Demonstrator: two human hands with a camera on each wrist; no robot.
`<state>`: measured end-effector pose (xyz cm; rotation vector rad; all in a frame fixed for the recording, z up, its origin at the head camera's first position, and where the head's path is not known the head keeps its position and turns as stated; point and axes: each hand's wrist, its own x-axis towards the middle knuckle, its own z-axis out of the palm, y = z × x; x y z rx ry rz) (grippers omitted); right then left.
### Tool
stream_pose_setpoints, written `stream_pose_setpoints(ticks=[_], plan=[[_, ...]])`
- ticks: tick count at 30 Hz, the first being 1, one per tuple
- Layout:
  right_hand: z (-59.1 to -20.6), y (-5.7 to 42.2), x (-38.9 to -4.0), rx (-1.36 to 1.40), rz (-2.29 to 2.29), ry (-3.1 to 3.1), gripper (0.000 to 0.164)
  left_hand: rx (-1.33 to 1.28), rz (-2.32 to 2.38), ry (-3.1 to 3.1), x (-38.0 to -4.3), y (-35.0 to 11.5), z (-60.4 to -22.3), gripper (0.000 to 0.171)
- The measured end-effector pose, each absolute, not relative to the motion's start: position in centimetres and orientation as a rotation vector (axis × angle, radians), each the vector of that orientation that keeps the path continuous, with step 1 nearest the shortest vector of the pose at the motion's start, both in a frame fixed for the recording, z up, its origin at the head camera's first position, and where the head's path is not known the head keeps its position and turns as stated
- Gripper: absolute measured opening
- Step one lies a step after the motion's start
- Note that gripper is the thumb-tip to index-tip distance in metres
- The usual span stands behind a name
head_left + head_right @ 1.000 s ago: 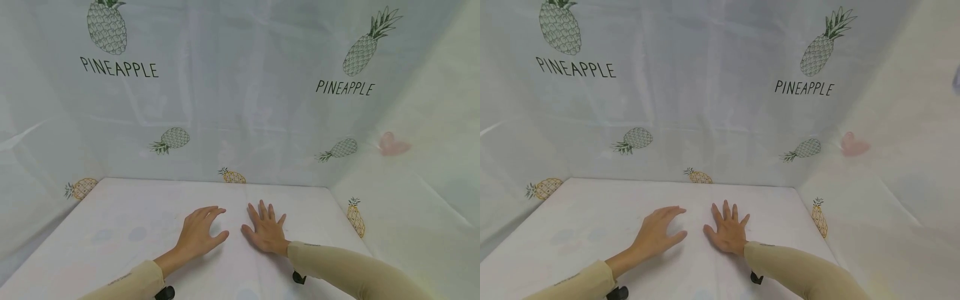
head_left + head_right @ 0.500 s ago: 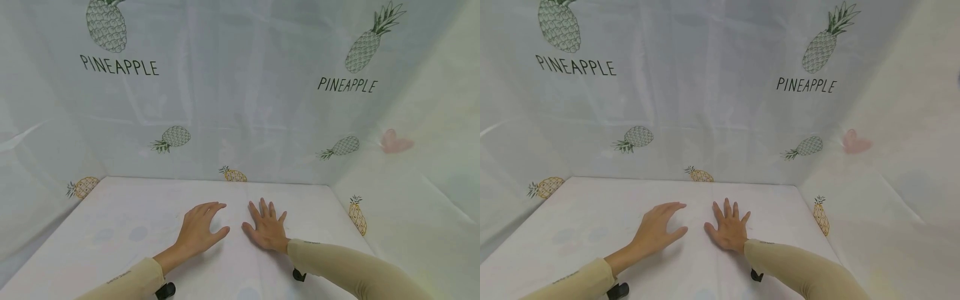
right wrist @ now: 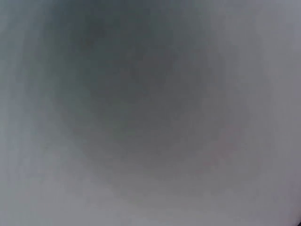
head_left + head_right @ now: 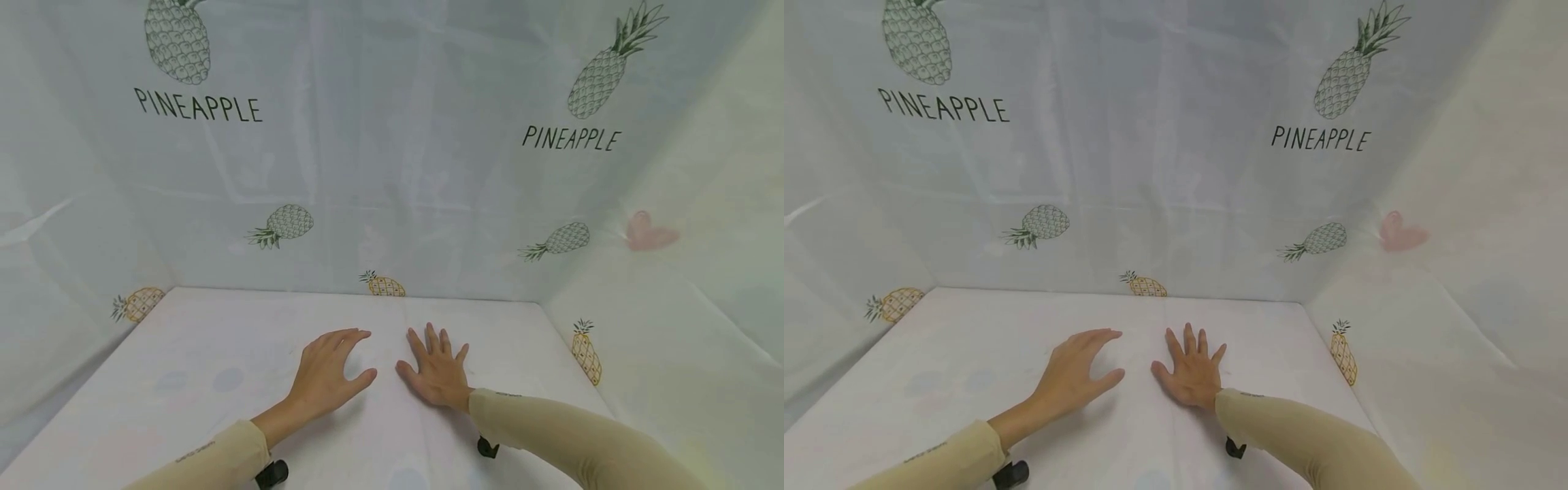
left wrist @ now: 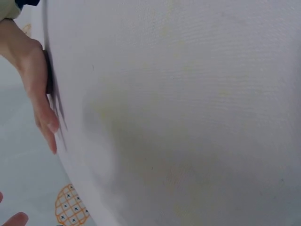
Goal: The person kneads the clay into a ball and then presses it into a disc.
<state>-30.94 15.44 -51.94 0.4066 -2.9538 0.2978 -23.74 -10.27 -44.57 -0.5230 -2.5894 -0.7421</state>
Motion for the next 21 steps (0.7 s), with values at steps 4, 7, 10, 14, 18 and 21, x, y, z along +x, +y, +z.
stream_pose_setpoints(ticks=[4,7,10,14,18,21], plan=[[-51.91,15.48,-30.99,0.430,0.284,-2.969,0.083,-0.503,-0.736,-2.634,-23.78,-10.28,-44.36,0.061],[-51.62,15.45,-30.92,0.444,0.294,-2.989,0.083,-0.493,-0.725,-2.657,-23.81,-10.29,-44.18,0.062],[-51.27,15.42,-30.94,0.432,0.276,-3.011,0.084,-0.493,-0.724,-2.655,-23.89,-10.26,-43.98,0.062],[-51.10,15.35,-30.94,0.429,0.265,-2.994,0.084,-0.489,-0.733,-2.650,-23.89,-10.22,-43.85,0.062],[-51.17,15.31,-30.72,0.453,0.287,-2.947,0.083,-0.479,-0.745,-2.652,-23.68,-10.15,-43.78,0.062],[-51.40,15.45,-30.51,0.461,0.305,-2.903,0.080,-0.481,-0.757,-2.643,-23.61,-10.06,-43.84,0.062]])
